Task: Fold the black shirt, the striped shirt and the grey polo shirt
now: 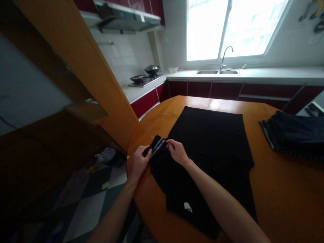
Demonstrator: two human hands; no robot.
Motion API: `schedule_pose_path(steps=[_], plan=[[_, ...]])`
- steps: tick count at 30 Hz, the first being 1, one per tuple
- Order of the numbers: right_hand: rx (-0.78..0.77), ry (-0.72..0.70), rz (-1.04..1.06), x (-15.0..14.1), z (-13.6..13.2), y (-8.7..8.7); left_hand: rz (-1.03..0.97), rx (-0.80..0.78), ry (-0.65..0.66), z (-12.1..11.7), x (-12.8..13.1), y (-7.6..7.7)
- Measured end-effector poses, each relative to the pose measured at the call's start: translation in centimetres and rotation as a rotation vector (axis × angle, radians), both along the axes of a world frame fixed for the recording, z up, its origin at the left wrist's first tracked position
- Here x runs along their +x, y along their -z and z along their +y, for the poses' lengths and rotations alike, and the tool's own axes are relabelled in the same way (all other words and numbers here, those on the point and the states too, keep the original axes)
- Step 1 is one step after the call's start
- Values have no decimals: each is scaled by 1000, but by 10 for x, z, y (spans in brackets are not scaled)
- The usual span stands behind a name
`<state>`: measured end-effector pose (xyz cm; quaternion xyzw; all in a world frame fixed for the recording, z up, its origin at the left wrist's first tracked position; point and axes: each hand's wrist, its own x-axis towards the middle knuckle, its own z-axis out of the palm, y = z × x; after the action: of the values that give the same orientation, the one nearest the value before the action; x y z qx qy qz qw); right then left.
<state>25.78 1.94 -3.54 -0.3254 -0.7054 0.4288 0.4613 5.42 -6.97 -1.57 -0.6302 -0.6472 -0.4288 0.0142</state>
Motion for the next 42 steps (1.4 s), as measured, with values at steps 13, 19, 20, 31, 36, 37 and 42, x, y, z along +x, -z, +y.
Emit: schedule_pose_path(steps=[13, 19, 20, 31, 36, 37, 42], plan=[[-31, 189, -157, 1, 1, -7, 102, -99, 607, -12, 29, -5], [-24, 220, 21, 0, 6, -5, 72, -100, 638, -19, 29, -14], [-38, 228, 57, 1, 7, -6, 39, -80, 575, -19, 28, -15], [-118, 409, -137, 12, 6, -5, -235, -107, 163, -9, 16, -9], [-75, 454, -229, 15, 5, -6, -60, -146, 393, -14, 17, -10], [-66, 453, -238, 15, 5, -6, -3, -158, 448, -15, 18, -11], [-44, 458, -298, 14, 5, -3, 259, -194, 615, -18, 22, -10]])
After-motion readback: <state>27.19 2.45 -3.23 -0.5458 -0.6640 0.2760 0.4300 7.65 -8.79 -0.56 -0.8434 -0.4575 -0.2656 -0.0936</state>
